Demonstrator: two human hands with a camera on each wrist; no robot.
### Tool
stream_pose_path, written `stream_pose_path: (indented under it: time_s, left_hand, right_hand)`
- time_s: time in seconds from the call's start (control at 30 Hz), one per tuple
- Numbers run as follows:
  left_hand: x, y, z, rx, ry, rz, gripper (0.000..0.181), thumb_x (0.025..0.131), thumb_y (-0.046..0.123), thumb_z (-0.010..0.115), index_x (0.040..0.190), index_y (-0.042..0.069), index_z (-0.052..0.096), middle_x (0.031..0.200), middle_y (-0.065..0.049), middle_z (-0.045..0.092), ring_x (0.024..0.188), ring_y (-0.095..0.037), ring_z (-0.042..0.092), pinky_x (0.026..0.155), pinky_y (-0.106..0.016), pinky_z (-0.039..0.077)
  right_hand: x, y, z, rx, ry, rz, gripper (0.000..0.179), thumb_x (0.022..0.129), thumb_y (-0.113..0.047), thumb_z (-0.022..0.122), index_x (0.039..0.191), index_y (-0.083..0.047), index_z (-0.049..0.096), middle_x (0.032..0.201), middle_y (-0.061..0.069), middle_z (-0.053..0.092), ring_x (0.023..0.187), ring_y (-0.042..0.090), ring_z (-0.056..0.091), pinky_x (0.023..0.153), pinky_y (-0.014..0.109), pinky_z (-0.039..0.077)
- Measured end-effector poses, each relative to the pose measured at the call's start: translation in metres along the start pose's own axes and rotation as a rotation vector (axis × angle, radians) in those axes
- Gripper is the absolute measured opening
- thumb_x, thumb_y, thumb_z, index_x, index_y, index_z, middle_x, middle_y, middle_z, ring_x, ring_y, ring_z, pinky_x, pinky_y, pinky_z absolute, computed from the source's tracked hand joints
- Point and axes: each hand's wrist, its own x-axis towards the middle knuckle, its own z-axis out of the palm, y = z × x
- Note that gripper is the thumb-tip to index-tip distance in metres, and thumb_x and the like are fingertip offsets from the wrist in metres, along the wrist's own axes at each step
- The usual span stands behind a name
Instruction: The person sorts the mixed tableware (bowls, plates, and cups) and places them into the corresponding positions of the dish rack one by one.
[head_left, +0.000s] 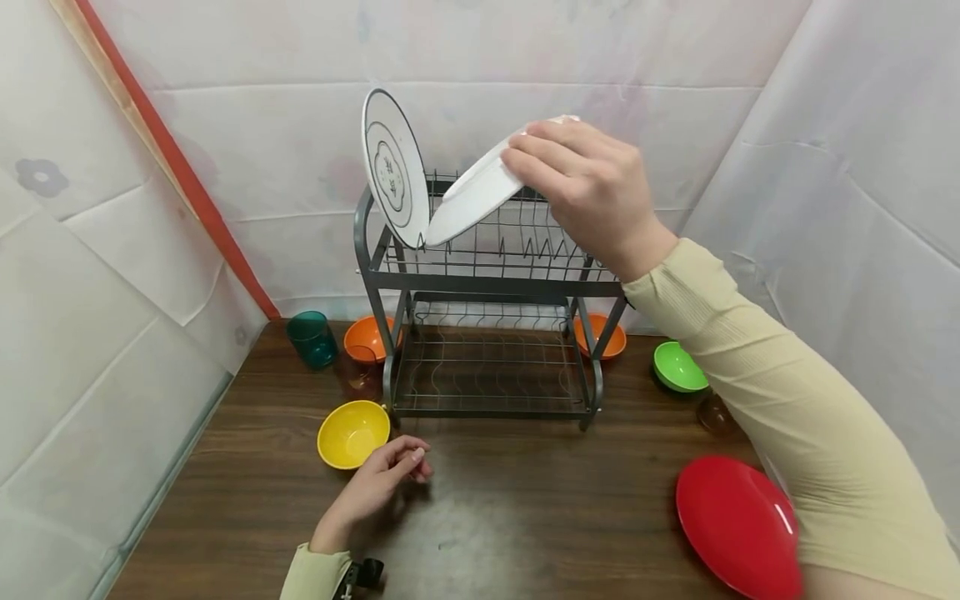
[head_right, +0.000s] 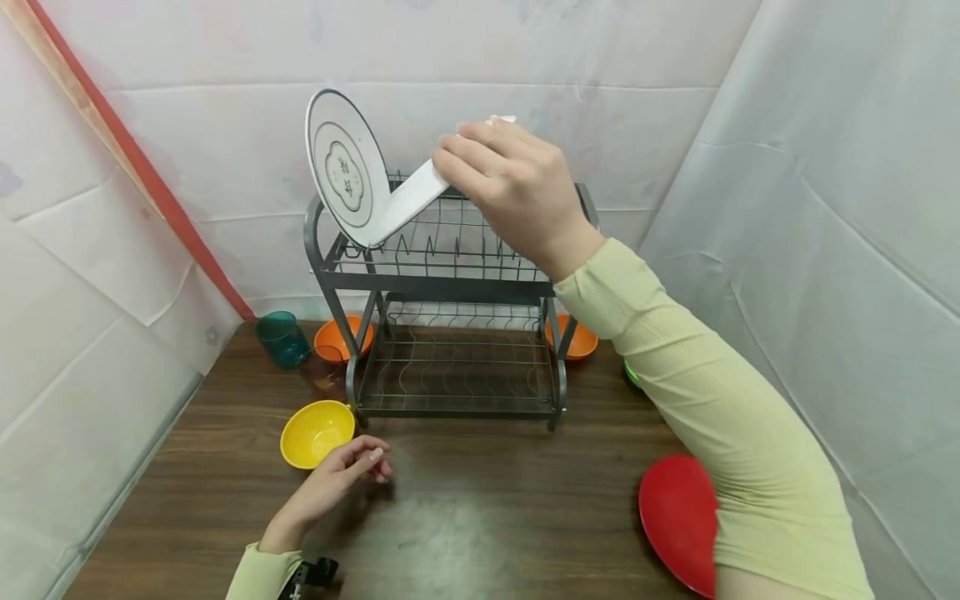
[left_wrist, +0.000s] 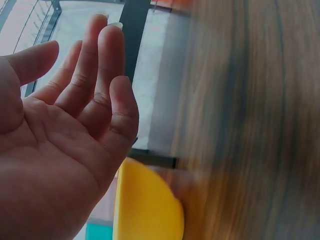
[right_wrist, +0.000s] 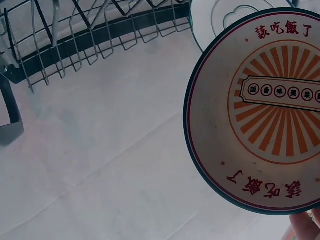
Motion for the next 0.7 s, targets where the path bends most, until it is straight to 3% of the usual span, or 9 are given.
stream_pose_path:
  time_s: [0.17, 0.33, 0.7]
  left_hand:
    - [0.003, 0.000, 0.009, 0.009, -0.016, 0.001, 0.039, 0.107, 0.025, 0.046, 0.124, -0.008, 0.054, 0.098, -0.015, 0.068, 0.089, -0.028, 0.064, 0.087, -0.046, 0.053]
    - [0.004, 0.002, 0.012, 0.012, -0.012, -0.004, 0.037, 0.107, 0.025, 0.047, 0.124, -0.007, 0.056, 0.097, -0.013, 0.068, 0.088, -0.028, 0.065, 0.087, -0.047, 0.052]
    - [0.005, 0.000, 0.016, -0.011, -0.034, 0.006, 0.037, 0.107, 0.025, 0.047, 0.125, -0.007, 0.055, 0.098, -0.013, 0.068, 0.088, -0.029, 0.065, 0.086, -0.047, 0.053]
  right_hand:
    - [0.007, 0.004, 0.019, -0.008, -0.056, -0.067, 0.017, 0.100, -0.007, 0.058, 0.100, -0.006, 0.076, 0.105, 0.006, 0.075, 0.097, 0.026, 0.071, 0.091, 0.043, 0.053]
    - [0.014, 0.012, 0.033, -0.016, -0.163, -0.115, 0.021, 0.102, -0.006, 0.054, 0.105, -0.005, 0.075, 0.107, 0.007, 0.074, 0.103, 0.025, 0.069, 0.097, 0.043, 0.050]
    - [0.025, 0.017, 0.063, -0.032, -0.312, -0.218, 0.026, 0.102, 0.000, 0.049, 0.108, -0.006, 0.073, 0.111, 0.006, 0.073, 0.107, 0.023, 0.066, 0.101, 0.033, 0.046]
